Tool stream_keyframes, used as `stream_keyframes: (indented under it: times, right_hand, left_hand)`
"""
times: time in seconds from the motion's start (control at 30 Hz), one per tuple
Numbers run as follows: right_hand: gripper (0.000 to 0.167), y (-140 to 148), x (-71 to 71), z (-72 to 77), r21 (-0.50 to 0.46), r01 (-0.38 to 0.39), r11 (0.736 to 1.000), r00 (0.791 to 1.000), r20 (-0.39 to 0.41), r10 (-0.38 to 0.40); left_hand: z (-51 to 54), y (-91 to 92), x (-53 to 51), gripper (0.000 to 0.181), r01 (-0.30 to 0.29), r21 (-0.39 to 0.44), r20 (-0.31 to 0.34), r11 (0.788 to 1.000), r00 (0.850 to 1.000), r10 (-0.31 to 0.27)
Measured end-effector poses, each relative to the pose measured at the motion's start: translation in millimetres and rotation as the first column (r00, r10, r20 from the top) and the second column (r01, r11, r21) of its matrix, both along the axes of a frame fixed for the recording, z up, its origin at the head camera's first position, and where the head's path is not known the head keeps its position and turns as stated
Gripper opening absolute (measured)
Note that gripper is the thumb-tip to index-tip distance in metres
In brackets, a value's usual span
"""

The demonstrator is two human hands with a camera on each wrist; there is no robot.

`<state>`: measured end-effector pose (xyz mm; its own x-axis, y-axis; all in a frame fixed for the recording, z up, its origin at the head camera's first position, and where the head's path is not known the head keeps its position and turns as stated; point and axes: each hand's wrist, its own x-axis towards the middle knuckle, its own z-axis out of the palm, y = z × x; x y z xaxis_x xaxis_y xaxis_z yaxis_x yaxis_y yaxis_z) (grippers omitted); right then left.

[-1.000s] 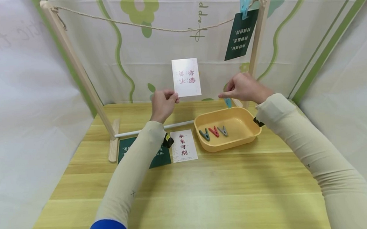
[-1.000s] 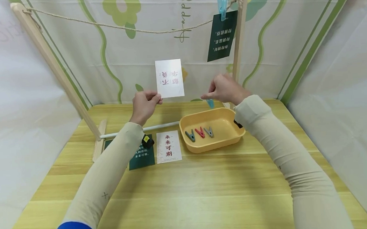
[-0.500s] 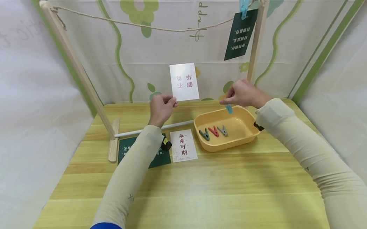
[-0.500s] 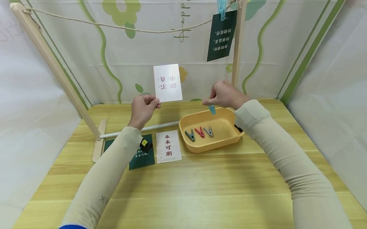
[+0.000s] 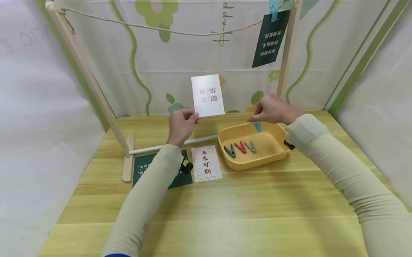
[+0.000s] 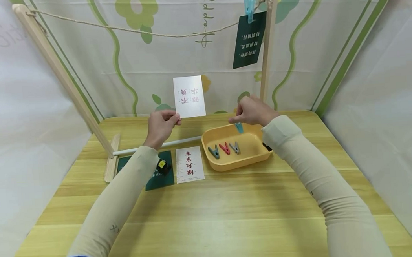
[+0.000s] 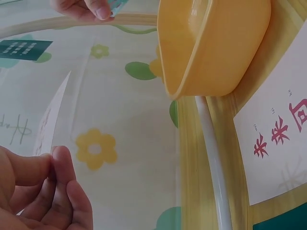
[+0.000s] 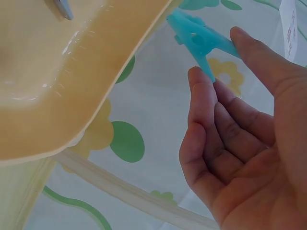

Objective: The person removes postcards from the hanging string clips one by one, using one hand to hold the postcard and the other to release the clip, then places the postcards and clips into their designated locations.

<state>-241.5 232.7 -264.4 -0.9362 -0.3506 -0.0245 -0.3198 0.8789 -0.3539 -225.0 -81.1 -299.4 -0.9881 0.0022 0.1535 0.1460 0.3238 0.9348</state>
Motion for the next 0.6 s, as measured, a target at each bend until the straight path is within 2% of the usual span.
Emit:
stream_keyframes:
  times: [0.3,0.6]
  right_hand:
    - [0.033,2.5,-0.9,-8.8,0.012,0.01,1.0,1.0,0.03,-0.01]
    - [0.033,5.6,-4.2,-15.9,0.042,0.018,0.999,0.997,0.068,-0.021]
  left_hand:
    - [-3.6,-2.7,5.9,0.02,0.014,-0.021,0.035,1.0,0.999,-0.013]
    - [-9.0,-4.5,10.0,0.018,-0.002,-0.049,0.054,0.999,0.999,0.005]
